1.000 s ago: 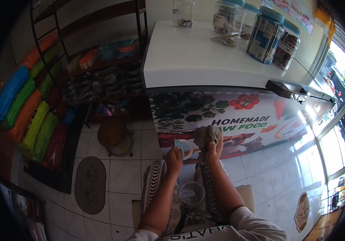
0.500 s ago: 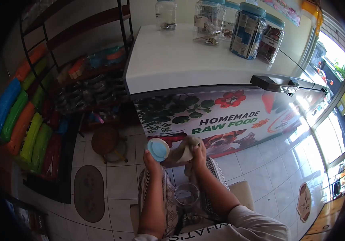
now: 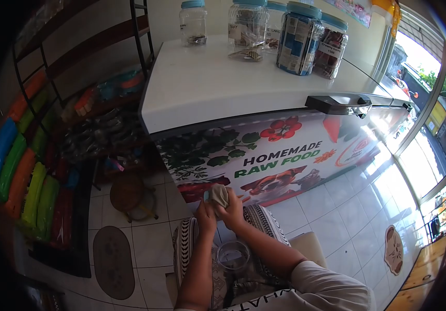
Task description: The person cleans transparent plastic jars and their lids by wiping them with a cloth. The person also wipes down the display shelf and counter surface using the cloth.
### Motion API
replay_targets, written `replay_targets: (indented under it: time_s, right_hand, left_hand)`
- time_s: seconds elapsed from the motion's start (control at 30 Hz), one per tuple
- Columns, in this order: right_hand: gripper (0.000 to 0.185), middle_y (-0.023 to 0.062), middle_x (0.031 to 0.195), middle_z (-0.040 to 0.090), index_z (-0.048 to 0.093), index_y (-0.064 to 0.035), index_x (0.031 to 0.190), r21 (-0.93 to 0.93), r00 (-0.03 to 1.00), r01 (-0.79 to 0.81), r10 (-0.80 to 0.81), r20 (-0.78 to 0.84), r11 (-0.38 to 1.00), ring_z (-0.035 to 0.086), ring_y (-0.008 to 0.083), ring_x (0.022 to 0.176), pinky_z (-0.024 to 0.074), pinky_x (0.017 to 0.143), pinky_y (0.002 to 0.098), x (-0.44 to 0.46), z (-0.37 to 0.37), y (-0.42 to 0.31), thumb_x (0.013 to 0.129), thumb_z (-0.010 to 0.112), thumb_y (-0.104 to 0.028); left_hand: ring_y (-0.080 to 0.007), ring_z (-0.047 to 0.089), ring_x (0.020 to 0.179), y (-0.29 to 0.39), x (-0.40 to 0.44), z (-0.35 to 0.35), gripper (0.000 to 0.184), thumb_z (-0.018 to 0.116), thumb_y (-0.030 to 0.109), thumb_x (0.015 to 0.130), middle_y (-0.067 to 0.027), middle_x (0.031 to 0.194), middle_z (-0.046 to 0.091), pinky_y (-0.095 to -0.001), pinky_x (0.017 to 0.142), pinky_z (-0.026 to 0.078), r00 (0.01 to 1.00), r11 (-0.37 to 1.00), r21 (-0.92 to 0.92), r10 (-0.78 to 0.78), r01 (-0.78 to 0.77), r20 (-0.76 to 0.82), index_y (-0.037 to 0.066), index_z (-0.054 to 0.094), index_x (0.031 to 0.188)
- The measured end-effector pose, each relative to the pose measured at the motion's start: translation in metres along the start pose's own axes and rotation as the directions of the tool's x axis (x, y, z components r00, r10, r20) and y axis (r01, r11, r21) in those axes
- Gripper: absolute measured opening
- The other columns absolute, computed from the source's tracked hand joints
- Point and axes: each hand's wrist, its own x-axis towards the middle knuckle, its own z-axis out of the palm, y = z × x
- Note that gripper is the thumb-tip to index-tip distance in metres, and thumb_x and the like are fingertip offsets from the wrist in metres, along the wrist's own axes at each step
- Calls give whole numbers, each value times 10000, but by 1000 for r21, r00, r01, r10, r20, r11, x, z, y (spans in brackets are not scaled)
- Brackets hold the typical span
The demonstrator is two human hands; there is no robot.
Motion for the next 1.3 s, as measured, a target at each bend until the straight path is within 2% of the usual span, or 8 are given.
replay_targets:
  time_s: [0.33, 0.43, 0.5, 0.77, 0.97, 1.03, 1.2, 1.3]
  right_hand:
    - [322, 143, 886, 648, 547, -33, 1066, -11, 989, -84, 82, -123, 996, 654, 254, 822, 490, 721, 343, 33, -17, 20, 766, 622, -125]
    - [314, 103, 981, 654, 551, -37, 1108, 193, 981, -157, 176, -87, 969, 630, 174, 885, 490, 776, 331, 40, -21, 49, 866, 570, -237]
    - [437, 111, 1150, 610, 523, -26, 1213, 753, 782, -588, 447, 435, 296, 600, 224, 1035, 474, 884, 328, 26, -20, 27, 928, 502, -356]
    - [698, 162, 1224, 545, 441, 23, 1284, 481, 645, -742, 302, 702, 467, 553, 234, 1110, 454, 951, 357, 16, -30, -6, 800, 658, -432]
    - [680, 111, 1234, 540, 434, -13, 1306, 592, 621, -777, 407, 669, 213, 523, 203, 1131, 398, 977, 316, 22, -29, 29, 756, 719, -294]
    - [652, 93, 1197, 540, 439, -26, 1284, 576, 892, -417, 194, 410, 703, 521, 183, 1090, 402, 942, 298, 28, -32, 18, 737, 724, -237]
    - [657, 69, 1224, 488, 415, -63, 1292, 361, 885, -268, 80, 459, 893, 472, 152, 1123, 354, 975, 290, 2, -6, 13, 759, 709, -308]
    - [515, 69, 1161, 546, 430, -68, 1278, 632, 732, -673, 222, 645, 383, 529, 179, 1092, 399, 961, 317, -2, -6, 9, 878, 599, -344]
  left_hand:
    - [-197, 581, 806, 11, -13, -10, 362, 327, 266, 967, -123, 921, 608, -339, 750, 464, 976, 995, -65, 92, -81, 197, -8, 559, 1015]
    - [-252, 556, 1073, 4, -17, -3, 419, 328, 345, 987, -141, 1159, 576, -379, 921, 429, 938, 675, -657, -177, 336, 299, 38, 552, 1164]
    - [-240, 577, 1029, 49, -5, -4, 440, 309, 374, 985, -109, 1116, 594, -365, 859, 465, 777, 159, -886, -564, 435, 280, 50, 556, 1150]
    - [-179, 631, 700, -23, 15, -15, 423, 359, 348, 987, -57, 834, 631, -283, 659, 515, 896, 712, -598, -443, 369, 25, 3, 599, 1023]
    - [-176, 560, 1020, 41, 6, -27, 503, 439, 461, 930, -68, 1126, 547, -307, 755, 462, 950, 801, -540, -312, 259, -9, 74, 469, 1250]
    - [-244, 524, 1079, 35, 4, -18, 648, 390, 550, 929, -135, 1221, 431, -330, 824, 476, 987, 881, -446, -134, 159, 86, 52, 347, 1342]
    - [-290, 418, 1206, 37, -9, 6, 960, 507, 730, 769, -162, 1309, 386, -403, 1010, 336, 998, 939, -343, 51, -34, 42, 50, 257, 1399]
    - [-245, 453, 1165, 43, -8, -6, 1033, 581, 755, 691, -136, 1283, 435, -387, 986, 357, 994, 887, -456, -28, 72, 101, 62, 271, 1393]
